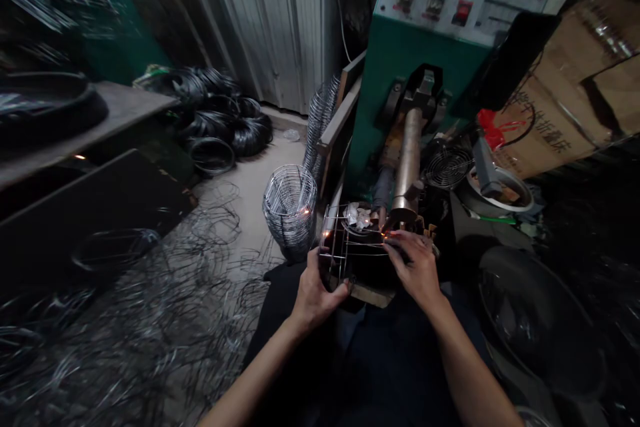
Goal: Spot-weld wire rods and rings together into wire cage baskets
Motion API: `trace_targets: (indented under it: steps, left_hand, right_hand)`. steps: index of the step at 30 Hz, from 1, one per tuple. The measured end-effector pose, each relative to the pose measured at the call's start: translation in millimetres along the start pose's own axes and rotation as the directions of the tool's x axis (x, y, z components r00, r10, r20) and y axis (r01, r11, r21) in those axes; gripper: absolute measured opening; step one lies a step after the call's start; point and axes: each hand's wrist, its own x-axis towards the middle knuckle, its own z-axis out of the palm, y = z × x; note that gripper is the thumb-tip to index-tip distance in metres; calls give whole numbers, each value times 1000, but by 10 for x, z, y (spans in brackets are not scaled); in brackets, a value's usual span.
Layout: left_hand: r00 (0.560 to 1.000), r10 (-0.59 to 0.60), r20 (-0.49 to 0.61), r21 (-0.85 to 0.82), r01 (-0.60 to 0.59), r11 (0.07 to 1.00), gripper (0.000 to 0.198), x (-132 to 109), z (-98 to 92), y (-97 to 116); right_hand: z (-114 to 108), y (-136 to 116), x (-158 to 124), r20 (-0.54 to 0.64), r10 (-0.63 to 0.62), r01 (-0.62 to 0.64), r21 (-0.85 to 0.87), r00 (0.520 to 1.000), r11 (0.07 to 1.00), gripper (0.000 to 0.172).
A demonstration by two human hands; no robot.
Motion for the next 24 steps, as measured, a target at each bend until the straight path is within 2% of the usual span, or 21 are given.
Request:
trace_targets:
  steps: [3,7,10,12,14,16,19,22,24]
  left_hand:
    - [1000,3,10,36,-3,999,63,75,-50,49]
    - [997,-19,75,32,17,999,61,268,-119,110]
    - [994,-4,105,19,2,1000,74,363,-137,52]
    - [998,33,53,41,-35,999,88,370,-124,-53]
    - [996,81,-31,96,-78,992,90,335,-95,-176]
    - [991,109,-73,160,-96,982,69,254,-71,-255]
    - [998,64,-12,196,-61,979,35,17,-113,-176]
    - [992,-70,105,141,55,988,33,-340,-291,140]
    - [958,-186,218,46,180,983,36,-569,-440,372]
  right_hand:
    - [14,18,9,-74,71,-70,10,995,997,12]
    - [7,81,87,-75,109,-106,49,991,993,13]
    - [-16,124,87,-66,152,-147,77,986,986,15]
    - [-37,137,47,-25,207,-202,141,978,969,17]
    - [-68,136,3,25,283,-280,247,959,928,20]
    - [-130,133,-27,68,376,-373,380,924,847,22]
    - [-335,173,-83,86,524,-493,497,847,714,26]
    - [-689,366,-328,27,604,-563,399,796,724,30]
    - [-972,594,-701,-5,644,-628,220,765,747,32]
